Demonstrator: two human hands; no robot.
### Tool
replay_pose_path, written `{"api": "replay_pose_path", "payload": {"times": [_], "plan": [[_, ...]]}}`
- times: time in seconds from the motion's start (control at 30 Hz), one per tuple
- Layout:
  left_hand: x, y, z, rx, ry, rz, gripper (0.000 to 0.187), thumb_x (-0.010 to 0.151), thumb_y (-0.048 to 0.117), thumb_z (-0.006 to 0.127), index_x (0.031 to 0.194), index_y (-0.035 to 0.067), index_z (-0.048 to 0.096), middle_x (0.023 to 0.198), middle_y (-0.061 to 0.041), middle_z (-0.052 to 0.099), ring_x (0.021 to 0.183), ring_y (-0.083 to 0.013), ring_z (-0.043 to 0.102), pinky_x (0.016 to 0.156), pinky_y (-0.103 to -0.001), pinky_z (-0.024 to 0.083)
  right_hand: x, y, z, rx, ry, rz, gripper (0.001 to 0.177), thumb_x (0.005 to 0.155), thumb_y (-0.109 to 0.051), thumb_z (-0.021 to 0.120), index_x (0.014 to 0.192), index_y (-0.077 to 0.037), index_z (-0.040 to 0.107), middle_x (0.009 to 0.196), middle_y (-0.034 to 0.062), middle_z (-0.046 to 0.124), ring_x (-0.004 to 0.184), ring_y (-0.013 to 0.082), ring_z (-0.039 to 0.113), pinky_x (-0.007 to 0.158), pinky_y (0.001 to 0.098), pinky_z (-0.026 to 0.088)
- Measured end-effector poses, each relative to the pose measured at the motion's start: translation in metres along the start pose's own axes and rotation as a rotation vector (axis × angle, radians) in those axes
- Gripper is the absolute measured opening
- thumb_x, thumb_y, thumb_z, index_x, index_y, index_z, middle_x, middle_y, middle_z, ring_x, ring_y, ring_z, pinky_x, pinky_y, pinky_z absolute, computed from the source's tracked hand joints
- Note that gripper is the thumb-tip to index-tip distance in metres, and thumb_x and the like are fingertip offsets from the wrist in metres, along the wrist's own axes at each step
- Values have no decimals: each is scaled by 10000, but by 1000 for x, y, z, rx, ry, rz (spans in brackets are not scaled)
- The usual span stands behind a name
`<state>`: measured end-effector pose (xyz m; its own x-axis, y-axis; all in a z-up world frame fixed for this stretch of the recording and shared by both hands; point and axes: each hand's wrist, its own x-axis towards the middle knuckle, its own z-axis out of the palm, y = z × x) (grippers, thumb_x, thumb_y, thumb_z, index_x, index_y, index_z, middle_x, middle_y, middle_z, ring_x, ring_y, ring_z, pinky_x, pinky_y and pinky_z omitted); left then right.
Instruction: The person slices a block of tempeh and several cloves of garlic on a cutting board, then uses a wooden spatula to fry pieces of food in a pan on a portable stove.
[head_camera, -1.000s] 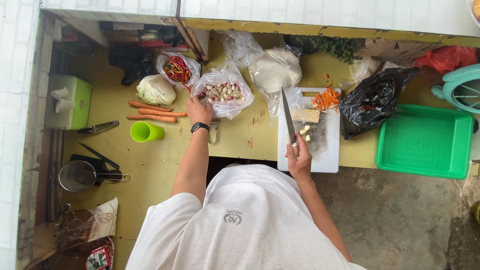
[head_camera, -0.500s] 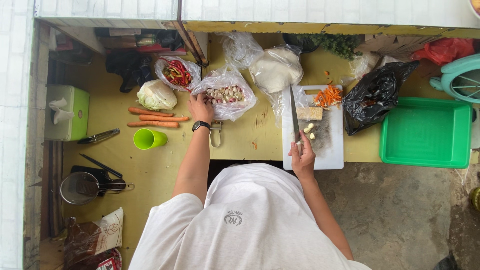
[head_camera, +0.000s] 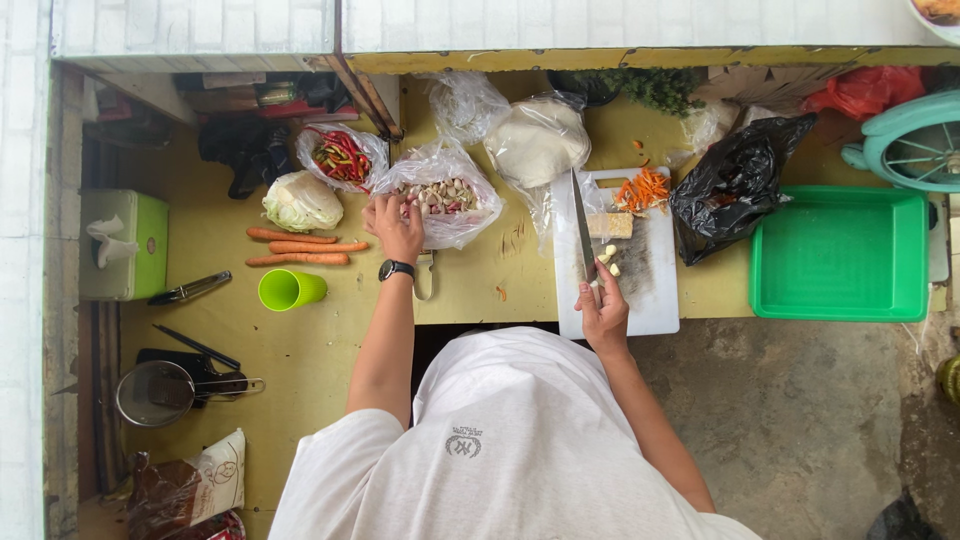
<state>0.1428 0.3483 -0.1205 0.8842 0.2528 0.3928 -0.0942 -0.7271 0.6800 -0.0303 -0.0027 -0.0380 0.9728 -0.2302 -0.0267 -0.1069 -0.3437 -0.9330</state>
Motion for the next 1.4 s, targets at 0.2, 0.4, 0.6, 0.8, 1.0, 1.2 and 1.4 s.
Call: {"api": "replay_pose_path", "payload": {"times": [0.2, 0.4, 0.6, 0.8, 1.0, 1.2, 1.4], "plan": [[-19, 30, 6, -1190, -224, -437, 62, 985, -23, 678, 977, 28, 643, 1057, -85, 686, 932, -166, 639, 879, -296, 531, 3, -7, -15, 426, -44, 229, 456, 1074, -308, 516, 1429, -23, 540, 626, 16, 544, 467, 65, 435, 407, 231, 342], [-53, 107, 12, -1538, -332, -600, 165, 935, -91, 689, 929, 39, 588, 1039, -110, 691, 884, -163, 661, 821, -315, 564, 9, -4, -35, 525, -91, 299, 450, 1067, -307, 513, 1435, -49, 533, 599, 24, 526, 435, 63, 413, 390, 227, 340], [-96, 188, 39, -1489, -482, -648, 216, 954, -11, 690, 1162, 24, 645, 982, -133, 711, 856, -185, 676, 829, -324, 575, 4, 19, -94, 351, -225, 241, 497, 1057, -315, 549, 1448, -10, 506, 625, 32, 579, 454, 69, 445, 426, 223, 363], [-162, 258, 88, -1565, -572, -642, 211, 1016, 1, 665, 1224, -29, 644, 1121, -133, 716, 977, -174, 671, 900, -298, 555, 3, 14, -153, 261, -406, 68, 574, 1077, -383, 548, 1505, -10, 465, 653, 4, 582, 586, 68, 548, 559, 229, 430], [-200, 309, 123, -1575, -605, -776, 283, 976, -21, 682, 1252, -49, 626, 1162, -120, 706, 1081, -175, 682, 969, -298, 550, 12, -25, -212, 7, -471, -78, 682, 1019, -439, 582, 1558, -59, 411, 564, 8, 486, 523, 102, 559, 555, 262, 461], [-220, 338, 131, -1637, -655, -824, 288, 997, 4, 659, 1274, -64, 623, 1176, -136, 726, 1107, -198, 687, 999, -339, 555, 16, -23, -246, -39, -510, -133, 655, 1036, -440, 533, 1575, -93, 397, 590, 26, 539, 527, 125, 603, 548, 279, 487], [-220, 354, 128, -1638, -694, -745, 173, 1004, 2, 656, 1170, -44, 671, 1121, -111, 731, 1012, -180, 691, 929, -344, 558, 15, -18, -253, 35, -507, -224, 609, 1072, -397, 494, 1575, -81, 358, 861, 57, 632, 592, 115, 633, 584, 263, 520]]}}
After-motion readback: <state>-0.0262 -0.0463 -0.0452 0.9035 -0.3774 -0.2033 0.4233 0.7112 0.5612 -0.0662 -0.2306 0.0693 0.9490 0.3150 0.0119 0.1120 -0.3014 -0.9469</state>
